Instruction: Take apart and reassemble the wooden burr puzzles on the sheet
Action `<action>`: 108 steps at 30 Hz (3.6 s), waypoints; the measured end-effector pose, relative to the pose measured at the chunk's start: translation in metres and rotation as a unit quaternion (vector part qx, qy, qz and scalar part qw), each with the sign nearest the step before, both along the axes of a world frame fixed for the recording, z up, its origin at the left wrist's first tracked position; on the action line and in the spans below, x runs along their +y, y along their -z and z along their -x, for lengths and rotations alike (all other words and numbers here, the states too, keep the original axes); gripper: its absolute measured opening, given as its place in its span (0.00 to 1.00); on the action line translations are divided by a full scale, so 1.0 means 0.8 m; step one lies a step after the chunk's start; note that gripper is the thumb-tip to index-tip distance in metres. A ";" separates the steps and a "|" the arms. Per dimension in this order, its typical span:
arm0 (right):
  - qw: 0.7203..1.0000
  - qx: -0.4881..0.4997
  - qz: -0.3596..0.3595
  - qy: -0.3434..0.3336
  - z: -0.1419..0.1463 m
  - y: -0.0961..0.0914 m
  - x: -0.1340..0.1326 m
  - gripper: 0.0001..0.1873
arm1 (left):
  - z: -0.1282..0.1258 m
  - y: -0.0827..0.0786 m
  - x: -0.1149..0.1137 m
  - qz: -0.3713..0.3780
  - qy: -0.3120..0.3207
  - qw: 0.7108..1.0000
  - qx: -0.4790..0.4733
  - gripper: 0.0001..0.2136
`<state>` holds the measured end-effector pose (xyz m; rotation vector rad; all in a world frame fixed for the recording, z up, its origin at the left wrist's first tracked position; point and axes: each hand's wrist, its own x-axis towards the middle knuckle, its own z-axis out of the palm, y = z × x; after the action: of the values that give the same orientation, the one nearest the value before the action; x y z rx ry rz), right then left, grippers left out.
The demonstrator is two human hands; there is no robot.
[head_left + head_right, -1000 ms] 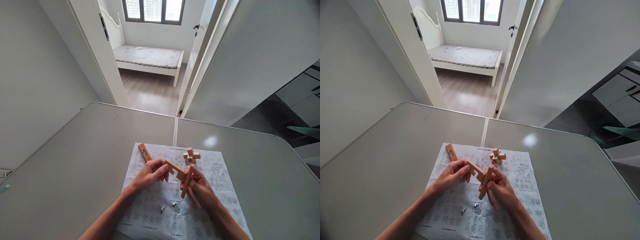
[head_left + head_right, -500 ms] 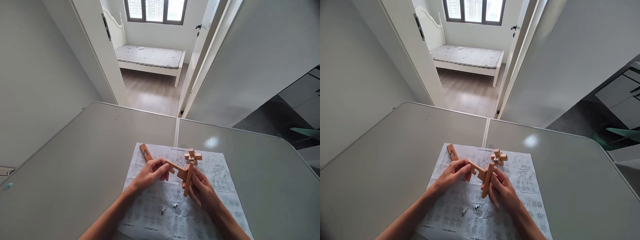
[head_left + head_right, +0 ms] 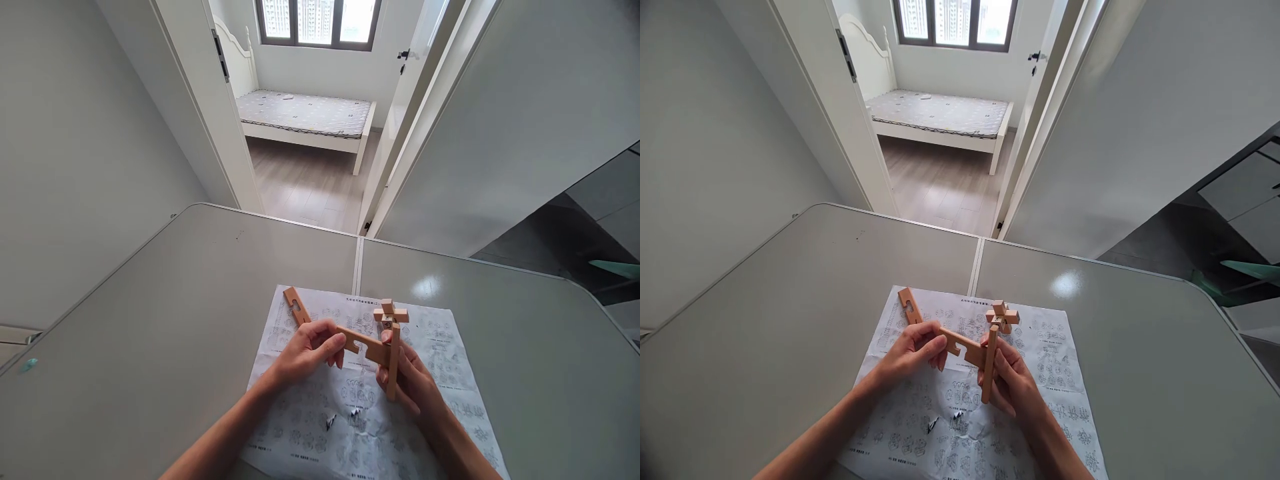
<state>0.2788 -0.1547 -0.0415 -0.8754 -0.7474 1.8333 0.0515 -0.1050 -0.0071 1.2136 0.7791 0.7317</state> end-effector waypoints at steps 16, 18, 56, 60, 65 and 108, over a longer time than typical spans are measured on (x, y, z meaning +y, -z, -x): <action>0.994 -0.107 -0.008 0.031 0.006 -0.019 0.007 0.21 | 0.076 -0.038 0.010 -0.102 -0.161 0.972 0.139 0.21; 0.987 -0.160 -0.025 0.009 0.018 -0.024 0.010 0.22 | 0.098 -0.041 0.011 -0.103 -0.167 0.963 0.186 0.21; 0.654 -0.711 -0.257 0.000 0.153 -0.037 0.072 0.12 | 0.136 0.021 0.012 -0.320 -0.163 0.742 0.567 0.19; 0.697 -0.675 -0.240 0.030 0.140 -0.043 0.054 0.13 | 0.136 0.020 0.015 -0.338 -0.177 0.750 0.540 0.20; 0.847 -0.508 -0.132 0.083 0.113 -0.055 0.031 0.19 | 0.137 0.018 0.021 -0.341 -0.180 0.759 0.524 0.19; 0.984 -0.148 -0.015 -0.097 0.030 -0.132 -0.107 0.38 | -0.009 -0.092 -0.067 -0.280 0.133 0.932 0.186 0.33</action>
<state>0.2550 -0.2403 0.0640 -1.1016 -1.0767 1.8760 0.0586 -0.1589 0.0663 1.9767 0.7089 0.5141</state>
